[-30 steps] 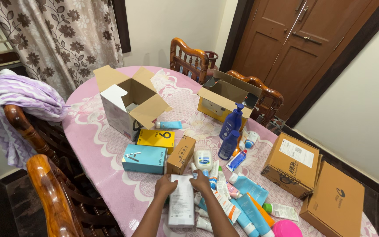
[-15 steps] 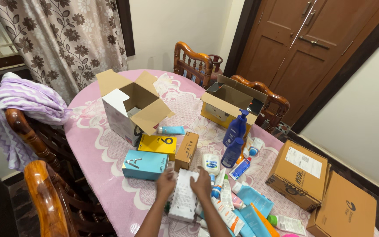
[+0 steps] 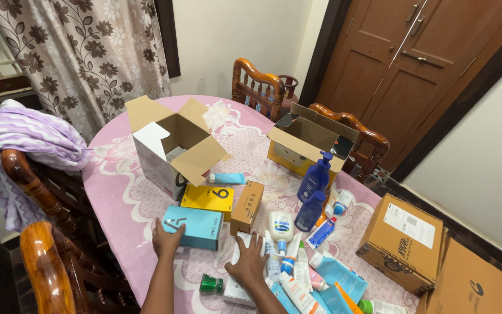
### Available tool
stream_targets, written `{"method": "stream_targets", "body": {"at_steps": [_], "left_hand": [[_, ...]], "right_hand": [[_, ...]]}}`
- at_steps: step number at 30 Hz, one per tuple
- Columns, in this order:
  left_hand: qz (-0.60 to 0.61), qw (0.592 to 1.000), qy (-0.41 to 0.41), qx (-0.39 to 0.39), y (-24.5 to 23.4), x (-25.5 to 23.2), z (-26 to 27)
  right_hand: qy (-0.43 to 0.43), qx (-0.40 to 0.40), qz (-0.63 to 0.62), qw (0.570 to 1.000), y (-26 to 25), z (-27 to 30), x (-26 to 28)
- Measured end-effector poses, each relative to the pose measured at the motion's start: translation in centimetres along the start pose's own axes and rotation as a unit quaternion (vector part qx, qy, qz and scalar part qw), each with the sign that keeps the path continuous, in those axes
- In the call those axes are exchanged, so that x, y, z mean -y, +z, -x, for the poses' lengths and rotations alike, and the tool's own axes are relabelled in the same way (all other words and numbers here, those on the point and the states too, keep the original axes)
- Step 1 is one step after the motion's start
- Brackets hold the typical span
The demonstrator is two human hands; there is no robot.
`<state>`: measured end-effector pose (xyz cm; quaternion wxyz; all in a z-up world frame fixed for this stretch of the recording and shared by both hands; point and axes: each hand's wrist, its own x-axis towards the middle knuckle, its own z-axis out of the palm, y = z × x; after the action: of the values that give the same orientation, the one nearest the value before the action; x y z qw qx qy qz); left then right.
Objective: The person unboxes various packages on a table, removing a smartphone box, a smaller rectangular box, and several cosmetic items, then places them into a larger cardboard box.
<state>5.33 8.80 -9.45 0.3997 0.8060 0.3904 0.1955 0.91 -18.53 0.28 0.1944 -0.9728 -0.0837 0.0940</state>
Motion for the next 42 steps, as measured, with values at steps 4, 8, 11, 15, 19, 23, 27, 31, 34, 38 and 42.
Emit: {"method": "stream_targets", "body": {"at_steps": [4,8,11,15,19,23,27,31,34,38,42], "left_hand": [[-0.088,0.994,0.006,0.07,0.9,-0.2,0.3],[-0.106,0.986,0.014,0.128,2.5,-2.4,2.7],[-0.118,0.984,0.041,0.125,3.2,-4.3,5.0],[-0.113,0.985,0.072,0.111,4.0,-6.3,7.4],[-0.109,0.978,0.096,0.151,5.0,-6.9,7.9],[-0.032,0.979,0.093,0.177,6.1,-5.5,6.2],[-0.055,0.993,0.104,0.031,6.3,-3.5,2.5],[-0.026,0.963,0.254,-0.09,6.3,-3.0,-2.5],[-0.02,0.965,0.256,-0.055,6.6,-3.3,-4.3],[-0.085,0.987,0.119,0.063,7.1,-3.5,-4.0],[-0.087,0.981,0.094,0.143,8.2,-4.3,-2.5]], "right_hand": [[0.01,-0.035,-0.005,0.999,0.2,-1.2,-0.6],[0.04,-0.053,-0.01,0.998,-0.4,-2.3,-1.5],[0.062,-0.085,0.0,0.994,-1.0,-3.2,-3.3],[0.094,-0.098,0.003,0.991,-1.4,-4.7,-6.2],[0.059,-0.197,0.022,0.978,-0.7,-6.8,-7.0],[-0.12,-0.29,-0.031,0.949,1.6,-9.2,-4.7],[-0.217,-0.157,0.012,0.963,2.7,-10.0,-1.5],[-0.21,-0.096,0.015,0.973,1.8,-9.9,0.3],[-0.201,-0.072,0.031,0.977,1.7,-10.1,0.6],[-0.213,-0.089,0.038,0.972,2.0,-10.2,0.1],[-0.197,-0.073,0.039,0.977,1.1,-10.0,-0.4]]}}
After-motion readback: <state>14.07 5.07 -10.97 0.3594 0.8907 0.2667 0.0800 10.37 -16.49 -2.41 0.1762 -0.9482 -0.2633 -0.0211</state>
